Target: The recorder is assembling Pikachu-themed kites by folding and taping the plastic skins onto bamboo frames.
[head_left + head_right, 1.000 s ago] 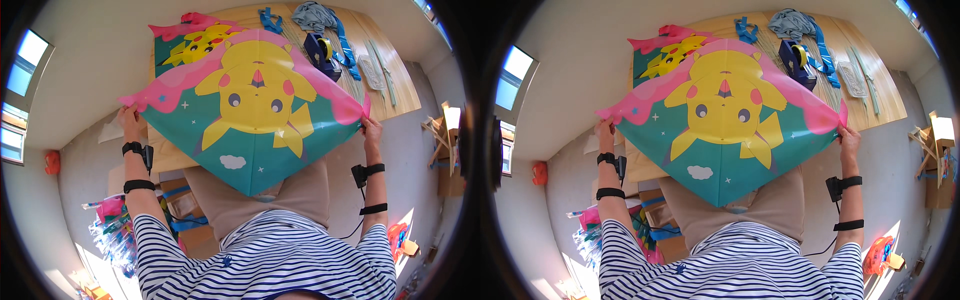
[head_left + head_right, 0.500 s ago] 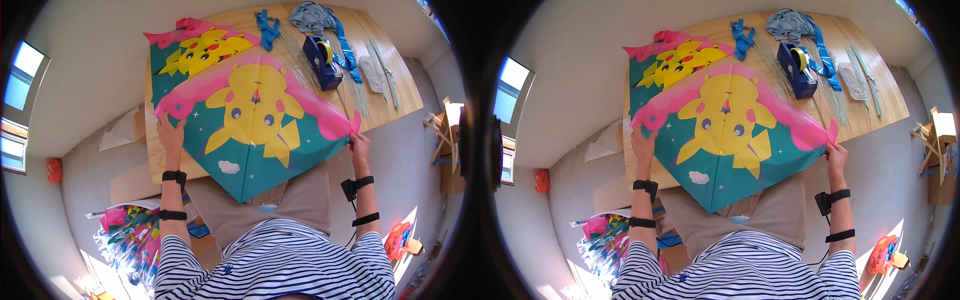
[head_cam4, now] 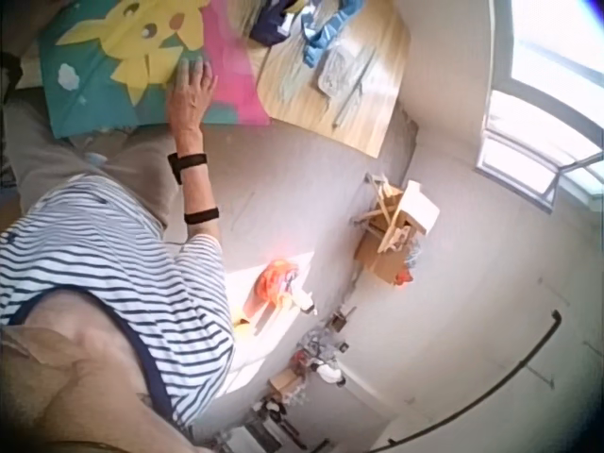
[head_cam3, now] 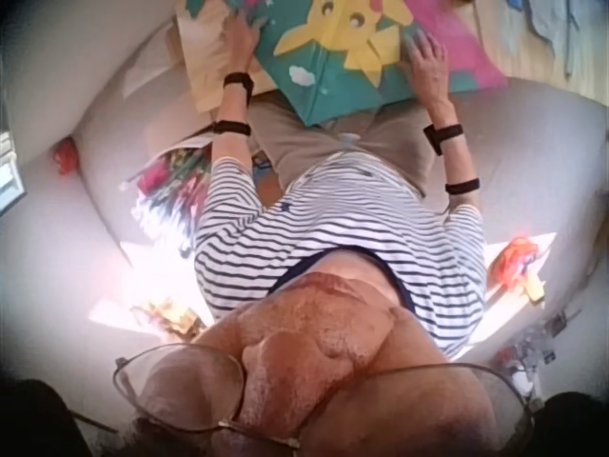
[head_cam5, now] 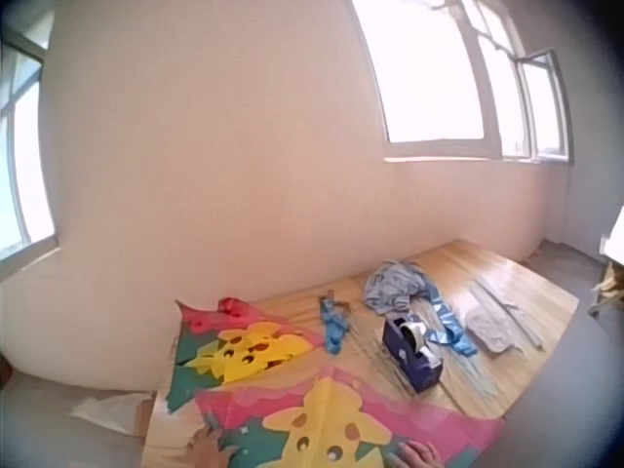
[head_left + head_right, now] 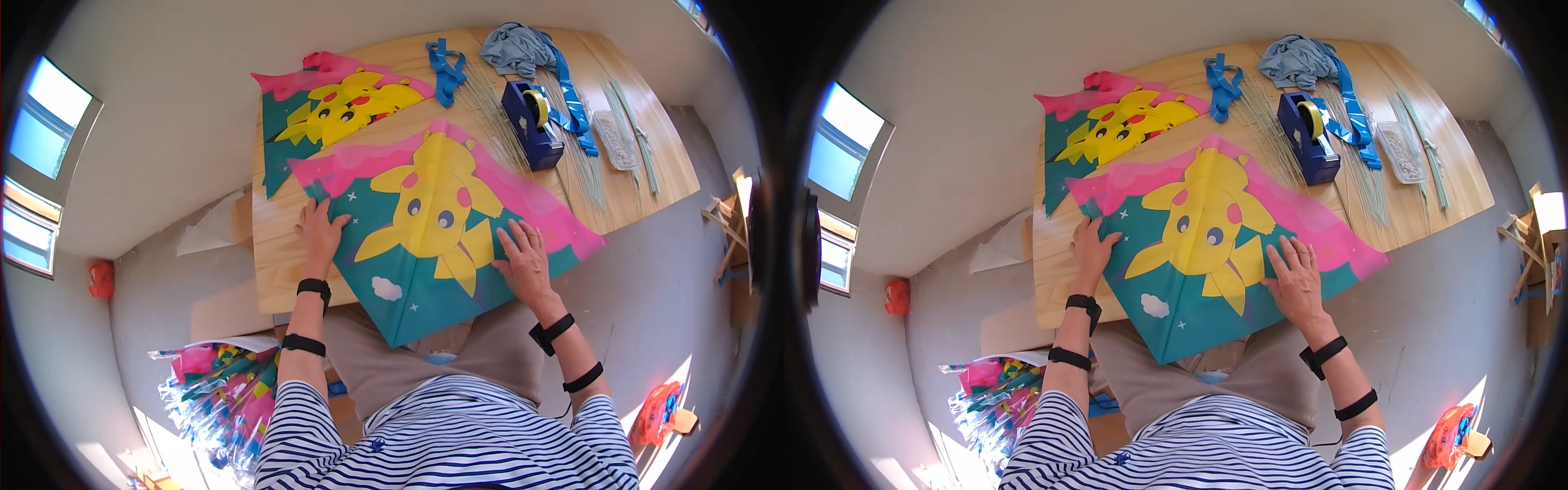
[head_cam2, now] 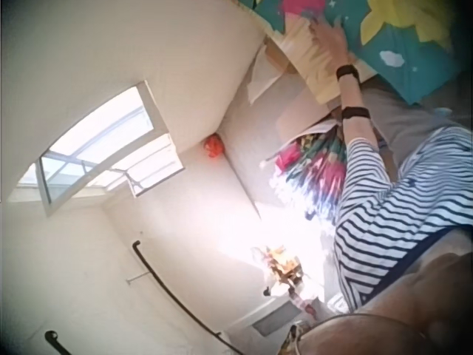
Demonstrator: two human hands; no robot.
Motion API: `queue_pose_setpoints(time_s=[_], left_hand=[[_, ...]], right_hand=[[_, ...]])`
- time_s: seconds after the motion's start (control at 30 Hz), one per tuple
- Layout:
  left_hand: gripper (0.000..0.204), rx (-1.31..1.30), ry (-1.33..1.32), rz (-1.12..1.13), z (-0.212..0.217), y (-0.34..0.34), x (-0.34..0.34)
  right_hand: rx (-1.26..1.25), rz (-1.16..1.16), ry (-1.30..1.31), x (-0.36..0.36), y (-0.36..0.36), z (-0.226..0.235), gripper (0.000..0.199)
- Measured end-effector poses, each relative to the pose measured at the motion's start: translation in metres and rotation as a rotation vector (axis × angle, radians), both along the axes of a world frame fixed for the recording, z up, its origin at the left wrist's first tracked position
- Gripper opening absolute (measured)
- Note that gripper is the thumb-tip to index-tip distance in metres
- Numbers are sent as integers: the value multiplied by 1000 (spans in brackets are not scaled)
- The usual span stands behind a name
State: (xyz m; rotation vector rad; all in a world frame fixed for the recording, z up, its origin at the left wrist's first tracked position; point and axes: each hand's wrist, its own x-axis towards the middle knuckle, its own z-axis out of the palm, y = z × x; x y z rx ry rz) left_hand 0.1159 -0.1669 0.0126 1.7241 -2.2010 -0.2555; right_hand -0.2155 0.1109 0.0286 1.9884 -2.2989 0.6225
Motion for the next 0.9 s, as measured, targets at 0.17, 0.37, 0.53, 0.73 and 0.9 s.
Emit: queue_pose_setpoints(time_s=[0.17,0.37,0.53,0.73,0.9], left_hand=[[22,-145,278,-85,-11,-36,18],[15,-540,258,-187,79,-109,-36],[24,-714,-33,-199,146,-157,-47],[43,-507,156,-510,124,-21,-68],[57,-191,40,-584,35,108,-61]], right_hand=[[54,-28,-30,24,4,-14,63],[93,-55,5,47,0,-8,66],[76,-17,-9,93,-33,-17,71],[212,-125,-71,131,-71,-8,70],[130,-69,-201,126,-73,-11,65]])
